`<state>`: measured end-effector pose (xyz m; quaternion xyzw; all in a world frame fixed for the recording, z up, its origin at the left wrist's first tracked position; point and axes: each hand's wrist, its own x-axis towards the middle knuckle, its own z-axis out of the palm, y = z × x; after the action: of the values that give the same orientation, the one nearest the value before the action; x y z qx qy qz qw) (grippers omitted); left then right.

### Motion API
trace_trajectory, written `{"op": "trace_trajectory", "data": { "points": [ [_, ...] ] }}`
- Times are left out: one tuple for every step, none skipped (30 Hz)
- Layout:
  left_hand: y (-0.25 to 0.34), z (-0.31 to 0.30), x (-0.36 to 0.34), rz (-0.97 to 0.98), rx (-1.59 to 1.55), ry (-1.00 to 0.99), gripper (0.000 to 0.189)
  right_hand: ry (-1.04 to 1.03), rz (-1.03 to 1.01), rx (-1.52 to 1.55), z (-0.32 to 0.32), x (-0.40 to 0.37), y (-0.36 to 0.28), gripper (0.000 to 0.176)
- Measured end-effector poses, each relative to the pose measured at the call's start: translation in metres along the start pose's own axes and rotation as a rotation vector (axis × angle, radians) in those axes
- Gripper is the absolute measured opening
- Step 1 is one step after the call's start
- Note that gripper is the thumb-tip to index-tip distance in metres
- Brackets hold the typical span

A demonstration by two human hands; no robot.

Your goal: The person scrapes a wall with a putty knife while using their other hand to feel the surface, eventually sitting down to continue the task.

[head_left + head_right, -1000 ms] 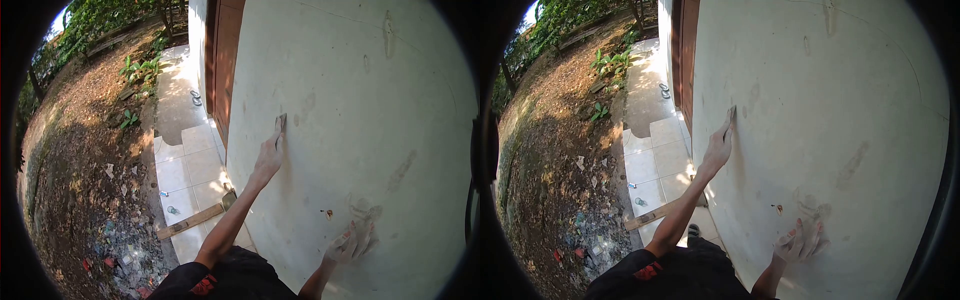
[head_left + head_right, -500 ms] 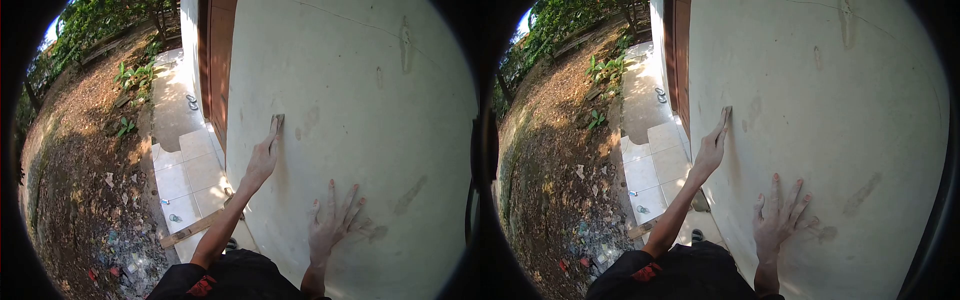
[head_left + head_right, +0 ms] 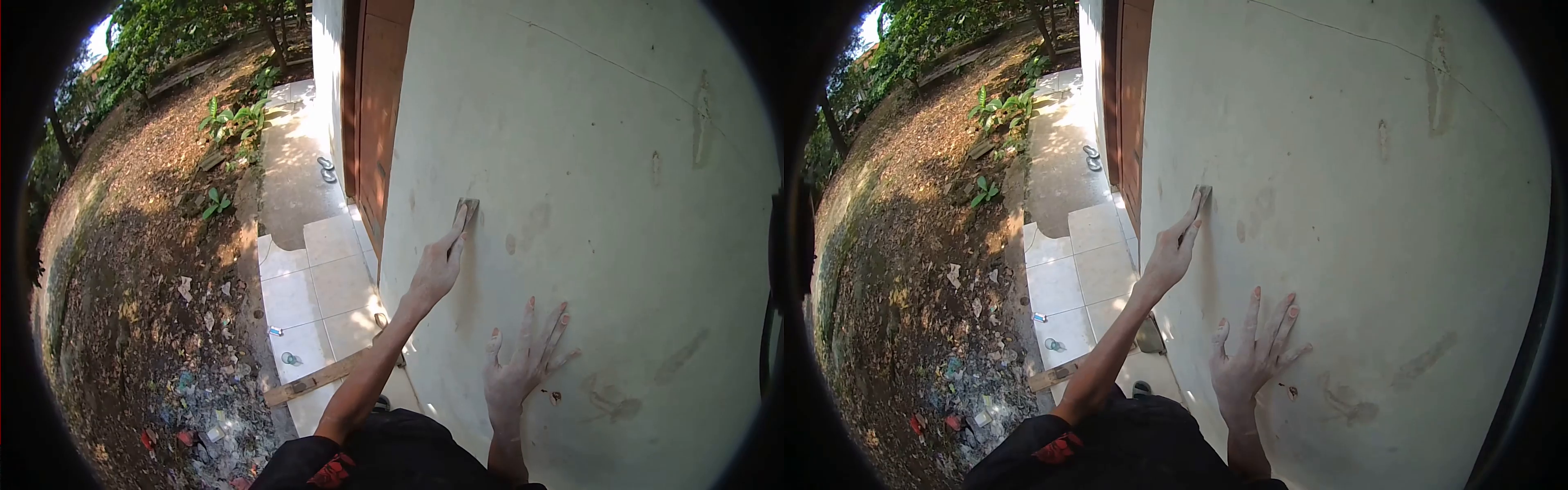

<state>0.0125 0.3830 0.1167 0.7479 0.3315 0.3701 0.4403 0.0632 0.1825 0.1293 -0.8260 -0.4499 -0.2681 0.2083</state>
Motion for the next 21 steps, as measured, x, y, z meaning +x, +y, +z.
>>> {"op": "trace_trajectory", "data": {
  "points": [
    [-0.021,0.019,-0.007,0.122,-0.091,0.070,0.051,0.020,0.008,0.008,0.003,0.000,-0.001,0.057],
    [-0.034,0.031,-0.016,0.247,-0.182,0.141,0.051,0.020,0.010,0.011,0.006,0.000,-0.003,0.057],
    [-0.033,0.033,-0.024,0.075,-0.179,0.045,0.049,0.042,0.025,0.017,0.009,0.001,-0.005,0.057],
    [-0.033,0.033,-0.021,0.072,-0.180,0.046,0.049,0.060,0.038,0.019,0.011,0.002,-0.007,0.057],
    [-0.032,0.034,-0.017,0.154,-0.207,0.107,0.048,0.057,0.036,0.016,0.011,0.003,-0.008,0.057],
    [-0.032,0.033,-0.011,0.235,-0.235,0.168,0.048,0.061,0.038,0.012,0.012,0.006,-0.011,0.057],
    [-0.021,0.021,-0.002,0.230,-0.241,0.168,0.048,0.064,0.040,0.008,0.013,0.009,-0.013,0.057],
    [-0.011,0.006,0.011,0.166,-0.216,0.111,0.048,0.057,0.038,0.001,0.013,0.010,-0.014,0.057],
    [-0.002,-0.008,0.018,0.105,-0.190,0.054,0.048,0.063,0.039,0.007,0.014,0.012,-0.014,0.057],
    [0.002,-0.016,0.020,0.104,-0.192,0.050,0.048,0.072,0.041,0.013,0.016,0.014,-0.016,0.057],
    [0.005,-0.024,0.024,0.109,-0.134,0.024,0.049,0.074,0.044,0.009,0.017,0.016,-0.018,0.057],
    [0.006,-0.028,0.028,0.114,-0.077,-0.004,0.050,0.071,0.056,0.008,0.018,0.018,-0.020,0.057],
    [-0.001,-0.024,0.027,0.119,-0.081,-0.010,0.050,0.070,0.068,0.006,0.019,0.020,-0.022,0.057],
    [-0.014,-0.015,0.021,0.139,-0.128,-0.010,0.050,0.074,0.073,0.000,0.021,0.023,-0.025,0.057],
    [-0.023,-0.007,0.014,0.155,-0.176,-0.013,0.050,0.083,0.070,0.005,0.023,0.026,-0.028,0.057],
    [-0.027,-0.001,0.009,0.157,-0.182,-0.024,0.050,0.092,0.069,0.008,0.025,0.026,-0.031,0.057],
    [-0.029,0.005,0.006,0.177,-0.233,-0.009,0.050,0.095,0.074,-0.003,0.029,0.028,-0.033,0.057],
    [-0.024,0.002,0.010,0.196,-0.285,0.007,0.051,0.113,0.081,0.008,0.032,0.031,-0.036,0.058],
    [-0.020,-0.005,0.017,0.179,-0.275,-0.020,0.051,0.132,0.086,0.019,0.036,0.035,-0.040,0.059],
    [-0.015,-0.013,0.030,0.184,-0.282,-0.022,0.051,0.137,0.086,0.012,0.040,0.041,-0.044,0.059],
    [-0.010,-0.022,0.045,0.228,-0.275,-0.004,0.052,0.143,0.101,-0.013,0.044,0.048,-0.048,0.059]
  ]
}}
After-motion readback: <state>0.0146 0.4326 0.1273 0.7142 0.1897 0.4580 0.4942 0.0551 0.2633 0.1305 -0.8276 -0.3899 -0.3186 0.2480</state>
